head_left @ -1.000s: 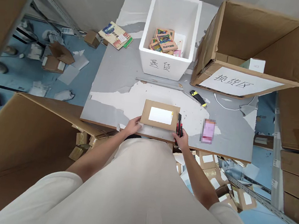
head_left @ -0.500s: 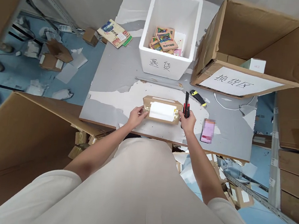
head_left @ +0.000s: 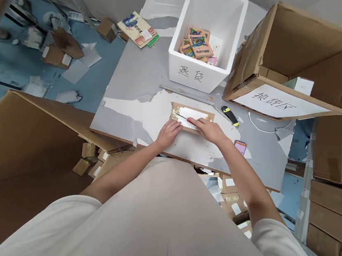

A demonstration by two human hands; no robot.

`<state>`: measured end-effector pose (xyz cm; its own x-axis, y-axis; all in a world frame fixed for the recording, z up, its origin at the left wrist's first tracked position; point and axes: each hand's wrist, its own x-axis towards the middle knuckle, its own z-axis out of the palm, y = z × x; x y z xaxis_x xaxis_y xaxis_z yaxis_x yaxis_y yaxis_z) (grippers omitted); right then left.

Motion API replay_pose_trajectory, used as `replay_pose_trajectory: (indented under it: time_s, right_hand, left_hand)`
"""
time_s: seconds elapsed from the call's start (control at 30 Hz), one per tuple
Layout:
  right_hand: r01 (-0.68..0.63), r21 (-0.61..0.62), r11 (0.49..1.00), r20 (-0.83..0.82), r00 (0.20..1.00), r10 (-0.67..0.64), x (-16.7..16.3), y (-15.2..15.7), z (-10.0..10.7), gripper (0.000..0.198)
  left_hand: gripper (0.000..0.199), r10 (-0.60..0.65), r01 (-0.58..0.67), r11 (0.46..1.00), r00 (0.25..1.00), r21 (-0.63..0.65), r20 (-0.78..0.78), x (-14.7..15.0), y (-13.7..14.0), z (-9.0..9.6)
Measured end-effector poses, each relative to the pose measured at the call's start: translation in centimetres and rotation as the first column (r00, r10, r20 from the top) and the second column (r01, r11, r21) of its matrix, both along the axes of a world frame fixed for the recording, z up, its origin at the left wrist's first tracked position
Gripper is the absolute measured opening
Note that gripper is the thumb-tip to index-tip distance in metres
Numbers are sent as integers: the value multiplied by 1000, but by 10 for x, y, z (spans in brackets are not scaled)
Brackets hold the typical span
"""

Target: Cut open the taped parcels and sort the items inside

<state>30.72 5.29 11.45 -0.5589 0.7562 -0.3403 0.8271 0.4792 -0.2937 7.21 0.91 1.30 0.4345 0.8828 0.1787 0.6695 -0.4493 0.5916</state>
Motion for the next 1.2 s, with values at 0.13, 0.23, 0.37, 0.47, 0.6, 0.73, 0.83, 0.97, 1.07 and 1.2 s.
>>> replay_pose_trajectory:
  time_s: [0.13,0.23,0.37,0.47,0.6,0.73,0.83,0.97,1.07,1.2]
  right_hand:
    - [-145,-13,989,130,981,146,-14,22,3,59]
    - [-203,0,979,175,964,200,-19,28,3,63]
    - [-238,23,971,244,943,226,-26,31,6,68]
    - [-251,30,968,278,932,233,-30,33,8,68]
    - [-255,14,967,290,926,240,-28,34,8,67]
    - [-236,-4,972,331,917,224,-24,31,9,69]
    - [-227,-15,974,350,911,218,-23,28,13,67]
    - [-172,-24,985,365,916,169,-6,23,23,65]
    - [-92,-13,996,373,924,90,24,17,25,64]
    - [-34,9,999,342,939,29,53,6,18,60]
  left_hand:
    - [33,-6,6,1000,1000,2,9,1,2,2]
    - [32,-1,1,1000,1000,-8,13,2,3,3]
    - [31,8,-8,1000,1000,-13,3,3,2,3]
    - [30,10,-10,1000,1000,-7,-27,4,2,2]
    - [31,10,-11,1000,999,-26,-54,4,3,2]
    - [32,0,-3,999,999,-45,-51,4,4,1]
    - [33,-2,0,1000,998,-29,-66,3,4,-2]
    - [36,17,-19,999,999,-38,-49,1,7,-9]
    - [38,16,-18,998,999,-53,-30,0,11,-11]
    - [40,0,-3,999,999,-43,-52,0,15,-8]
